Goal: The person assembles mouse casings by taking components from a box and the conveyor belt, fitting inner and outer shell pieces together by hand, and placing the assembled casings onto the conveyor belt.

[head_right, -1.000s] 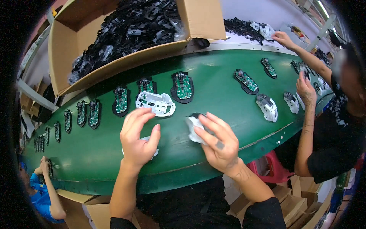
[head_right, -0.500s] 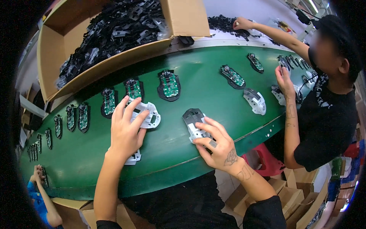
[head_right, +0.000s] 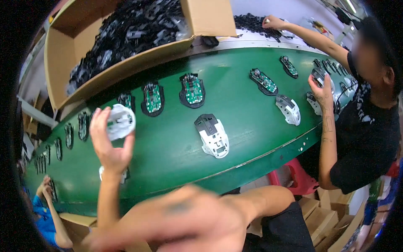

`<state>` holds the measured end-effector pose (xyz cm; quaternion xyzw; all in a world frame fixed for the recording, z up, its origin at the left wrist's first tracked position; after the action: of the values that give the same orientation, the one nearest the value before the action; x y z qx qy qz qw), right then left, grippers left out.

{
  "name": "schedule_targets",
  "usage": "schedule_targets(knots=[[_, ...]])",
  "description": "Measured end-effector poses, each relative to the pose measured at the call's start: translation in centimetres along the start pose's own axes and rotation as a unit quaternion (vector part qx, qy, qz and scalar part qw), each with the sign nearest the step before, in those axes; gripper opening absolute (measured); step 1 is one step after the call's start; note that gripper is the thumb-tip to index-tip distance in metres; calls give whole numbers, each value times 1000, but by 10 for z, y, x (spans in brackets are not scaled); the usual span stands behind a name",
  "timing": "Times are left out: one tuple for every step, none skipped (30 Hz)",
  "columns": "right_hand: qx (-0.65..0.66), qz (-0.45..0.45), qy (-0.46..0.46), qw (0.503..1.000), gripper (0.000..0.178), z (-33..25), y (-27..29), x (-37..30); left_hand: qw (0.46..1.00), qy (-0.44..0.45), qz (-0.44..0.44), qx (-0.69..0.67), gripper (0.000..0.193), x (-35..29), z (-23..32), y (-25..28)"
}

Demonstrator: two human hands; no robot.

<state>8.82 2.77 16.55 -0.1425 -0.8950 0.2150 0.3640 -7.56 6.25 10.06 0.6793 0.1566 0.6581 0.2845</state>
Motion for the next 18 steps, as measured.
schedule_targets(knots=[[-22,-14,-5,1000,40,4,-16,22,1000,12,-1,-21,68,4,6,-5],[-44,-23,-17,999,40,8,-31,39,998,30,-5,-46,69,3,14,-12],[-66,-27,-31,997,40,10,-47,52,996,38,4,-82,69,6,23,-15],[-71,-28,-51,996,40,23,-43,57,995,36,-3,-89,69,-3,26,-28],[-60,-20,-53,997,40,32,-25,57,992,28,-15,-121,69,-16,28,-45],[-78,-18,-44,996,40,31,-25,56,987,16,-15,-157,70,-21,36,-51],[-95,-17,-36,995,40,32,-26,57,984,24,-56,-165,70,-28,39,-60],[-112,-16,-28,993,40,35,-29,58,984,26,-56,-168,70,-27,41,-58],[-127,-15,-19,992,40,35,-31,61,984,34,-71,-158,69,-23,37,-53],[-141,-15,-11,990,41,35,-34,65,984,43,-86,-147,69,-21,32,-48],[-155,-16,-2,988,41,36,-36,68,986,49,-80,-135,68,-20,24,-39],[-180,-14,3,984,41,37,-34,68,985,69,-70,-140,67,-21,20,-42],[-205,-14,7,979,41,39,-33,68,984,84,-58,-144,68,-23,15,-45],[-229,-15,11,973,41,41,-32,70,983,100,-45,-148,68,-24,10,-47],[-252,-17,15,967,41,43,-32,71,982,104,-45,-148,68,-26,9,-49],[-264,-29,22,964,41,47,-33,70,983,109,-40,-141,68,-28,4,-45],[-275,-40,29,960,41,52,-37,70,983,113,-48,-134,67,-30,0,-45],[-289,-50,36,955,42,55,-40,71,983,115,-55,-132,67,-30,-3,-45]])
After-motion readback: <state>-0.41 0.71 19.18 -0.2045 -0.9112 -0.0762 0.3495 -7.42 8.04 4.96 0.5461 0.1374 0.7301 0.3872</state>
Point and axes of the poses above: each hand's wrist, its own x-axis towards the middle knuckle, its own y-axis out of the back of the hand, z = x × y, the point moved 10 cm from there along x, towards the middle knuckle, and after that the axes turned 9 degrees about x, right-handed, at the moved point
